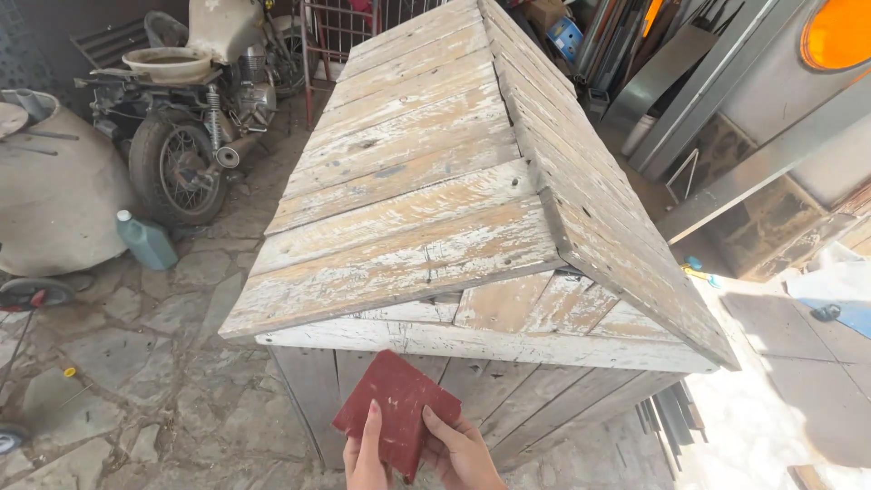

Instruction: The person sands the edges and corners of a weathered wooden structure using a red sanding block. They move around the structure to reach different sides, applying consistent pressure to smooth the surface.

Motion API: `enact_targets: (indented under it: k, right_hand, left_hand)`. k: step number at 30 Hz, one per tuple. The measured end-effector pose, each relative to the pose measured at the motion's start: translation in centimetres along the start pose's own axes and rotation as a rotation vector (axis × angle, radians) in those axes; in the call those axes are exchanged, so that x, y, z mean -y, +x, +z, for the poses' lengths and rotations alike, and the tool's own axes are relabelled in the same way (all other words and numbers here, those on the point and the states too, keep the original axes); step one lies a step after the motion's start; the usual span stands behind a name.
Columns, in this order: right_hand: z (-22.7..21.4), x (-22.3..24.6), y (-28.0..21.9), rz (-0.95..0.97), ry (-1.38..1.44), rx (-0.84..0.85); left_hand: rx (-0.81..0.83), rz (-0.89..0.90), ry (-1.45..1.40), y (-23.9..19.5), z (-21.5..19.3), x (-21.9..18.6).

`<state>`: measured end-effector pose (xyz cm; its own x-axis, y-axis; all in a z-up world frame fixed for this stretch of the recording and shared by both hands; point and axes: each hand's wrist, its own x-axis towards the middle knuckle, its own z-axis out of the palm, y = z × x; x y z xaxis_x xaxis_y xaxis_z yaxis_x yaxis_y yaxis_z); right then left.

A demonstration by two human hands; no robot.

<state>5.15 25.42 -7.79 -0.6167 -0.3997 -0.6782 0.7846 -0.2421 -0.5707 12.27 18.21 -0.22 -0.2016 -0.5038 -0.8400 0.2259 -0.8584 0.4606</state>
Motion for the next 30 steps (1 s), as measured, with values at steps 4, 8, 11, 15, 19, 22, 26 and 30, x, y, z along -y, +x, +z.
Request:
enact_targets:
  k: [4,8,11,15,19,22,26,30]
  right_hand:
    - [-3.7,-1.3,1.5,-0.107,0.094,0.078]
    - [-3.5,-0.6,0.3,-0.046,-0.045,-0.021]
    - [-3.4,-1.0,0.1,0.104,-0.169,-0.134]
    - [-3.6,-0.8,1.0,0.254,-0.258,-0.142]
    - [-3.6,1.8,2.3,0.16,-0.268,-0.108]
    - [-5.0,3.9,3.4,0.049,-0.289,-0.199]
    - [-11.5,5.7,8.1,-0.213,-0.315,-0.177]
    - [-14.5,7.3,10.7,-0.19,-0.345,-0.171]
  left_hand:
    - [0.0,-0.019,0.136,-2.3,1.2,1.1]
    - [-0.049,0.057,0.187,0.5,0.1,1.7]
    - [-0.09,0.293,0.117,5.5,-3.5,1.9]
    - [-0.177,0.827,0.018,12.0,-7.7,0.6]
    - [-0.079,1.009,0.032,12.4,-5.3,-2.4]
    - [-0.01,1.135,0.241,12.3,-1.1,-3.1]
    - [0.06,1.344,0.247,15.5,3.8,-1.4]
    - [-0.018,1.406,0.05,14.8,7.6,-1.2]
